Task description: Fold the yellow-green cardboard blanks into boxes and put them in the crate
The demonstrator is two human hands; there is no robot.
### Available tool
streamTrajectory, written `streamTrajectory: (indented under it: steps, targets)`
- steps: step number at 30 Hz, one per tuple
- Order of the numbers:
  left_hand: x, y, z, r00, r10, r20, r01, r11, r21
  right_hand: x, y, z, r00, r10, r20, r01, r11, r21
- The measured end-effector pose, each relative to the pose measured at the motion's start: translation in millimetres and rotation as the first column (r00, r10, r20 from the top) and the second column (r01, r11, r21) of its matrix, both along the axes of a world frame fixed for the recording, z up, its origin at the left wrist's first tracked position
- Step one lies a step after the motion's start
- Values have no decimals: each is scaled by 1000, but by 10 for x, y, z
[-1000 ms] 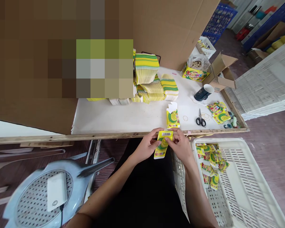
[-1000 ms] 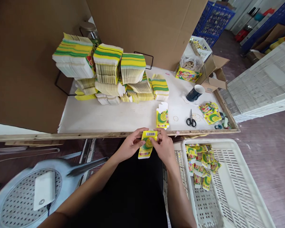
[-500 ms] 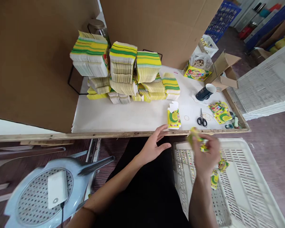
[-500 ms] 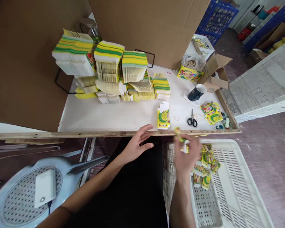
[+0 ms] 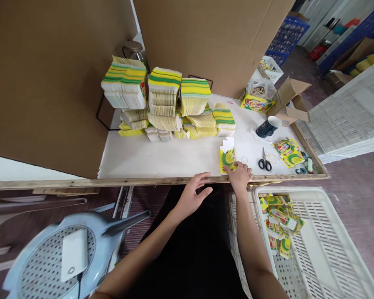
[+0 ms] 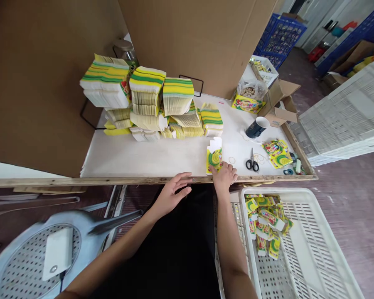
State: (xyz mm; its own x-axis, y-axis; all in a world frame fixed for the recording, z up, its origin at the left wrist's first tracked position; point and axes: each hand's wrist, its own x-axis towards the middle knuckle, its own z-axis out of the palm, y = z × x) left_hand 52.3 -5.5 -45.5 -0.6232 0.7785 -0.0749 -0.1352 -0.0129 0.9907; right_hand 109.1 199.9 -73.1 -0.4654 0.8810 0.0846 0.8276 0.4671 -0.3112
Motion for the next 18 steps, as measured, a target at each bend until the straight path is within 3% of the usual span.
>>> streamTrajectory:
  steps: [8, 14, 18]
  targets:
    - [50, 134, -28, 999, 14, 48, -15, 1000, 12, 65, -21, -55, 993, -31, -115, 40, 997, 72]
    - [-20, 91, -30, 999, 34, 40, -33, 999, -9, 64, -43, -70, 985, -50, -163, 62, 996, 67]
    - [-71, 69, -66, 994, 82, 66, -82, 997, -10, 128, -82, 14, 916, -52, -398, 42, 999, -34]
